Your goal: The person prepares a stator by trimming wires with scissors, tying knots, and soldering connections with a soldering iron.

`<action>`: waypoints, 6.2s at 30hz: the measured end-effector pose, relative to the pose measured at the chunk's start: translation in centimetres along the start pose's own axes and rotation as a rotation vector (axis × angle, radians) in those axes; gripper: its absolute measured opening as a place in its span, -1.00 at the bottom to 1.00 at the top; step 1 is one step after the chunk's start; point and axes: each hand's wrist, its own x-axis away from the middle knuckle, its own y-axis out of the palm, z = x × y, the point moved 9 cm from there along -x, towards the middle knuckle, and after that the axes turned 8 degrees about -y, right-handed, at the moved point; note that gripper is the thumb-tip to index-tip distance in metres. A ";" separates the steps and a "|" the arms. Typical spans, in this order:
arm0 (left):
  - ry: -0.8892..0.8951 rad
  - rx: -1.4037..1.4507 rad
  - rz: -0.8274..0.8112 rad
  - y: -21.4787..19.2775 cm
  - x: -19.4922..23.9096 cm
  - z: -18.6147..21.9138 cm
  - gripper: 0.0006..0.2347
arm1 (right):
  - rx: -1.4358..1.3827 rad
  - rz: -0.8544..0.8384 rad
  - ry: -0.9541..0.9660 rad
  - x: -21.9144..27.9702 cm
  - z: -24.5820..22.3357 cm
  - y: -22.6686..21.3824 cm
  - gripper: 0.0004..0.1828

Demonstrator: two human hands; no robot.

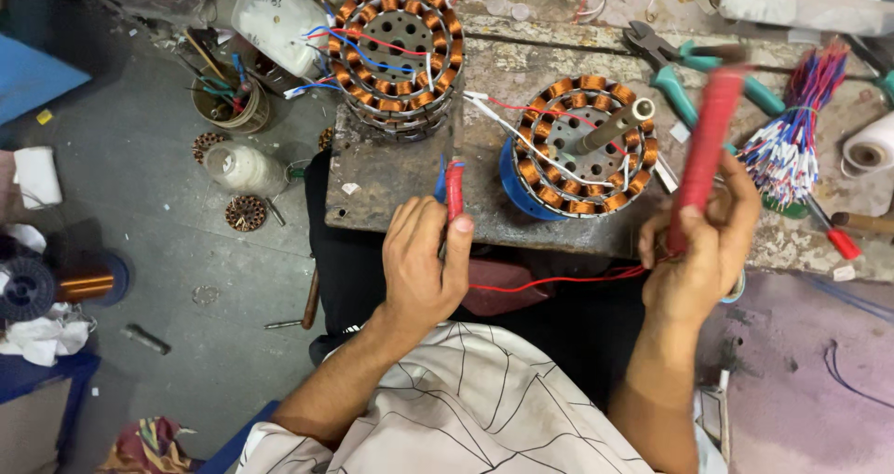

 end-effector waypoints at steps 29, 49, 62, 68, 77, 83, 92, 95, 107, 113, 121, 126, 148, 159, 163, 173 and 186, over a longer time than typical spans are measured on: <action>-0.035 0.089 -0.033 3.1 0.4 -3.6 -0.81 | -0.250 -0.178 0.200 4.0 -0.4 -3.0 -0.34; -0.068 0.167 0.007 2.9 1.1 -3.7 -0.79 | -0.696 -0.178 -0.060 3.6 -3.9 -1.4 -0.30; -0.030 0.246 -0.031 2.9 -0.4 -2.4 -0.77 | -0.251 -0.213 0.207 -2.2 0.1 2.4 -0.78; -0.065 0.248 -0.044 3.2 -0.9 -2.5 -0.78 | -0.120 -0.229 0.230 -2.2 0.6 2.3 -0.63; 0.229 0.213 -0.057 2.3 -2.6 3.3 -0.78 | -0.171 -0.391 0.071 -2.5 -0.4 4.7 -0.29; 0.467 0.200 -0.121 2.7 -3.1 7.2 -0.78 | -0.237 -0.346 0.065 -1.8 0.1 4.6 -0.33; 0.590 0.298 -0.034 2.2 3.5 3.0 -0.57 | -0.117 -0.194 -0.040 0.5 -0.3 4.9 -0.14; 0.375 0.374 0.011 2.2 6.0 -1.4 -0.66 | 0.008 -0.174 -0.083 1.8 -1.0 5.8 0.07; 0.169 0.506 0.024 1.9 7.1 -4.3 -0.61 | -0.054 -0.182 -0.023 1.4 0.0 7.0 0.14; 0.084 0.511 0.070 1.0 3.9 -4.9 -0.62 | 0.099 0.052 -0.181 5.8 -0.7 9.2 0.20; 0.080 0.462 0.104 0.0 4.1 -5.1 -0.68 | -0.029 -0.041 -0.089 5.4 -3.4 3.1 -0.45; 0.071 0.465 0.099 0.9 5.0 -4.5 -0.70 | 0.016 -0.340 0.024 2.6 -5.4 2.3 -0.53; 0.052 0.456 0.107 0.8 4.6 -3.6 -0.71 | 0.363 -0.561 0.220 1.2 -4.0 3.5 -0.51; -0.004 0.457 0.100 1.1 4.9 -4.6 -0.68 | 0.379 -0.535 0.248 1.3 -4.1 3.5 -0.50; -0.002 0.458 0.107 1.2 4.8 -4.4 -0.67 | 0.401 -0.542 0.259 1.1 -4.1 3.6 -0.49; 0.032 0.434 0.111 1.1 4.5 -4.1 -0.65 | 0.293 -0.571 0.348 0.9 -4.0 3.9 -0.47; 0.005 0.440 0.126 1.1 4.7 -4.5 -0.66 | 0.394 -0.525 0.329 1.0 -4.6 3.8 -0.49</action>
